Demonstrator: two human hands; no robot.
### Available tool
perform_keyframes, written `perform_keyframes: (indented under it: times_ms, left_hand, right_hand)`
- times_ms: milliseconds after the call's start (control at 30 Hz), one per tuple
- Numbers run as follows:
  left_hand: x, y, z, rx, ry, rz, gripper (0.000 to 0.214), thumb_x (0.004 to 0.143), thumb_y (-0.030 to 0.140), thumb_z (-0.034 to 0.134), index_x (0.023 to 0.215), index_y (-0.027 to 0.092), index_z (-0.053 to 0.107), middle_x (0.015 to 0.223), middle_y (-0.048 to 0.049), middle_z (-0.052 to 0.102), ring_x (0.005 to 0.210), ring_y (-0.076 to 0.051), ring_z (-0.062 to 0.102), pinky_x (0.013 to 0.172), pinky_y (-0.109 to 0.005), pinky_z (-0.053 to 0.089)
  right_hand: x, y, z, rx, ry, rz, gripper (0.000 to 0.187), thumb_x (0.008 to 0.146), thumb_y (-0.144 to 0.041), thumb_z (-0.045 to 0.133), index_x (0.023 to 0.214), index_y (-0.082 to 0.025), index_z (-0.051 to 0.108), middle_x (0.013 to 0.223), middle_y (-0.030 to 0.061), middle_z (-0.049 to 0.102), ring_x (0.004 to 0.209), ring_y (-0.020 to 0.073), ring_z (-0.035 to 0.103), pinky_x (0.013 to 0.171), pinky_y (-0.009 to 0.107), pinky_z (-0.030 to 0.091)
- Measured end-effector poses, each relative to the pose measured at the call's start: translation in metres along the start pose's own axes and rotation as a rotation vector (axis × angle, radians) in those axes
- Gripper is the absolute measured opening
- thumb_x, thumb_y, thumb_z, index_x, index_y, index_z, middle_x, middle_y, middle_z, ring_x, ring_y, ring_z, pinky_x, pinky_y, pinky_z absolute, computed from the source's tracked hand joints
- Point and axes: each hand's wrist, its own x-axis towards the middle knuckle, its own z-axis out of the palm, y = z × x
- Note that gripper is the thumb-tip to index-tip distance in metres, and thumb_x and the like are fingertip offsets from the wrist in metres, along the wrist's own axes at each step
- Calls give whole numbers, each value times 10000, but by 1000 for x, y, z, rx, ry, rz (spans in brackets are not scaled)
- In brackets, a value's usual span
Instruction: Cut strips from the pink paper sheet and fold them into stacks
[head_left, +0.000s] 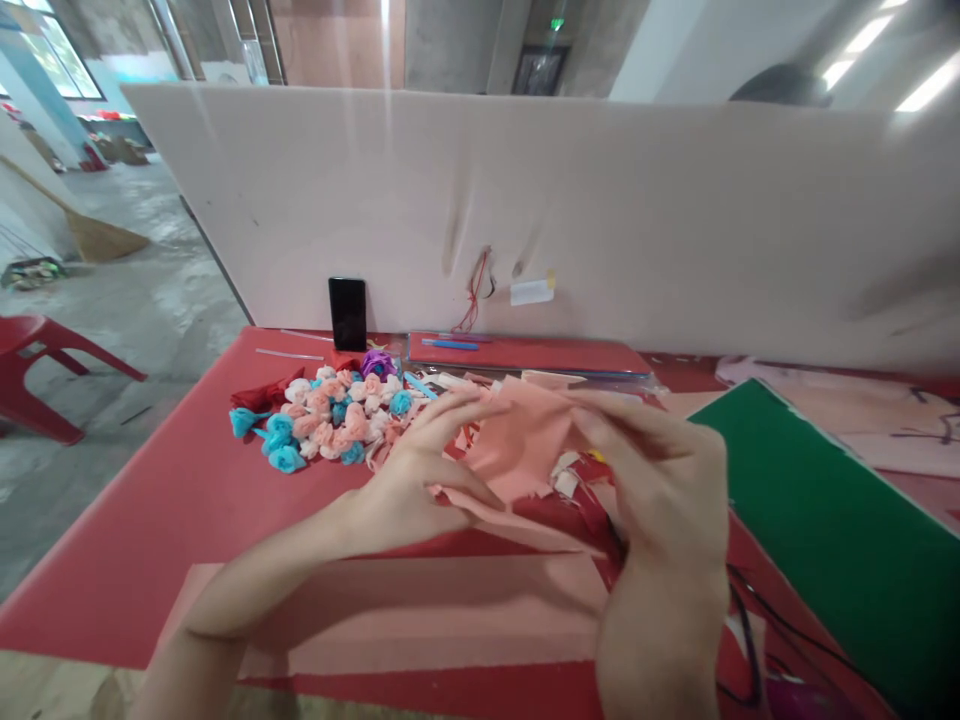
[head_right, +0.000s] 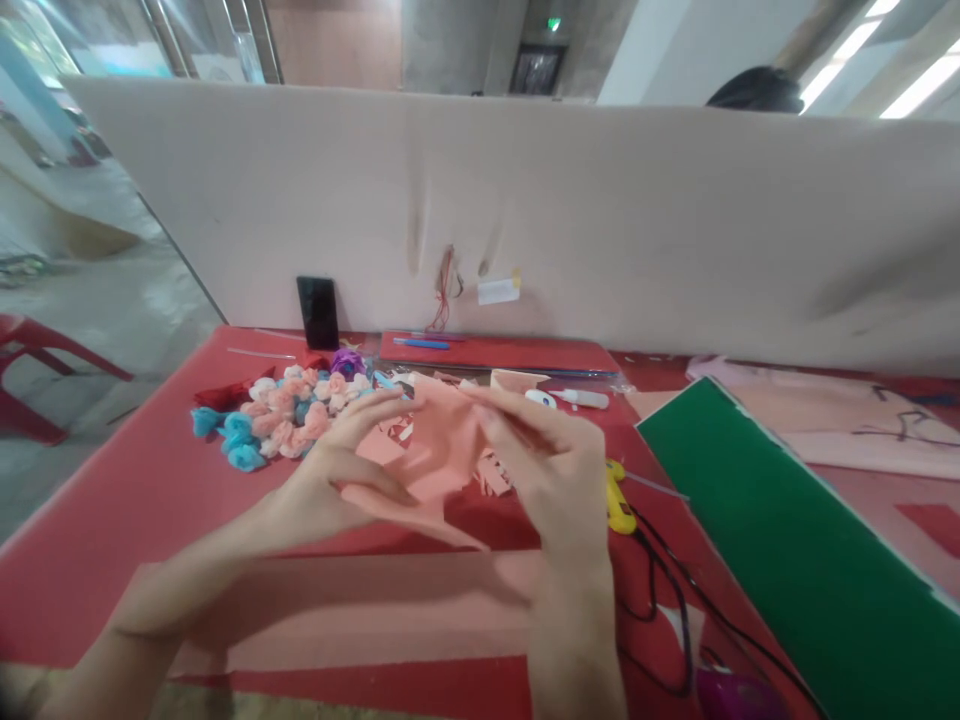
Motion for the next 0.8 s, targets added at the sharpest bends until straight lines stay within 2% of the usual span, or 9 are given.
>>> perform_keyframes:
  times_ms: [67, 133, 267, 333, 400, 500, 600, 667, 800]
  left_hand:
    - [1, 3, -8, 52, -6, 18, 88, 763, 188, 665, 719, 203, 740, 1367, -104, 479, 1351, -302, 303, 1067, -484, 329]
    - [1, 4, -17, 63, -59, 131, 145, 809, 210, 611, 733, 198, 733, 1318, -107, 533, 1347, -288, 319, 1093, -491, 286]
    - [-1, 5, -26, -64, -361, 433, 301, 872, 115, 423, 763, 211, 687, 1024, -32, 712, 1171, -170, 550, 1144, -378, 240]
    - [-4, 7, -26, -117, -495, 531, 302, 872, 95, 405, 765, 194, 670, 984, -25, 723, 1124, -151, 586, 1140, -309, 265]
    - [-7, 9, -24, -109, -543, 578, 285, 879, 104, 411, 764, 169, 663, 1014, -42, 715, 1144, -157, 574, 1136, -279, 279]
    - [-8, 8, -21, -88, -556, 570, 289, 881, 89, 396, 776, 156, 657, 1004, -48, 718, 1143, -156, 574, 1142, -281, 272]
    - [-6, 4, -20, -82, -527, 505, 283, 850, 50, 392, 794, 134, 657, 960, -68, 728, 1097, -174, 606, 1109, -308, 332]
    - [-5, 1, -20, -97, -531, 462, 293, 825, 25, 384, 795, 125, 659, 977, -91, 722, 1107, -189, 600, 1057, -316, 397]
    - [-7, -1, -18, -135, -541, 282, 289, 795, 24, 434, 855, 171, 676, 964, -69, 728, 968, -174, 667, 871, -240, 512]
  right_hand:
    - [-10, -13, 3, -87, -51, -32, 119, 742, -248, 642, 803, -309, 725, 770, -33, 719, 691, 155, 660, 625, 276, 529]
    - [-12, -19, 5, -123, 4, 0, 112, 742, -252, 643, 798, -302, 725, 772, -29, 721, 708, 164, 664, 644, 282, 532]
    - [4, -5, 1, -25, 115, 111, 88, 692, -314, 681, 766, -286, 721, 780, -15, 722, 744, 181, 666, 682, 315, 538]
    - [15, 7, -3, 117, 75, 196, 113, 641, -360, 707, 729, -290, 714, 728, -13, 713, 689, 176, 660, 643, 319, 537]
    - [23, 18, -7, 202, 72, 249, 153, 609, -389, 716, 726, -290, 710, 732, -7, 713, 689, 182, 659, 640, 328, 533]
    - [32, 33, -8, 44, 79, 231, 157, 640, -380, 687, 747, -267, 710, 805, 11, 721, 785, 210, 664, 707, 347, 521]
    - [37, 43, -6, -205, -48, 175, 158, 706, -343, 617, 762, -229, 711, 836, 35, 724, 836, 238, 660, 734, 357, 508]
    - [37, 44, -6, -264, -100, 134, 189, 739, -347, 584, 793, -219, 713, 837, 39, 725, 824, 241, 664, 722, 356, 508]
    - [29, 30, -5, -264, -28, 36, 150, 746, -349, 612, 794, -249, 714, 824, 8, 726, 801, 218, 670, 719, 340, 518]
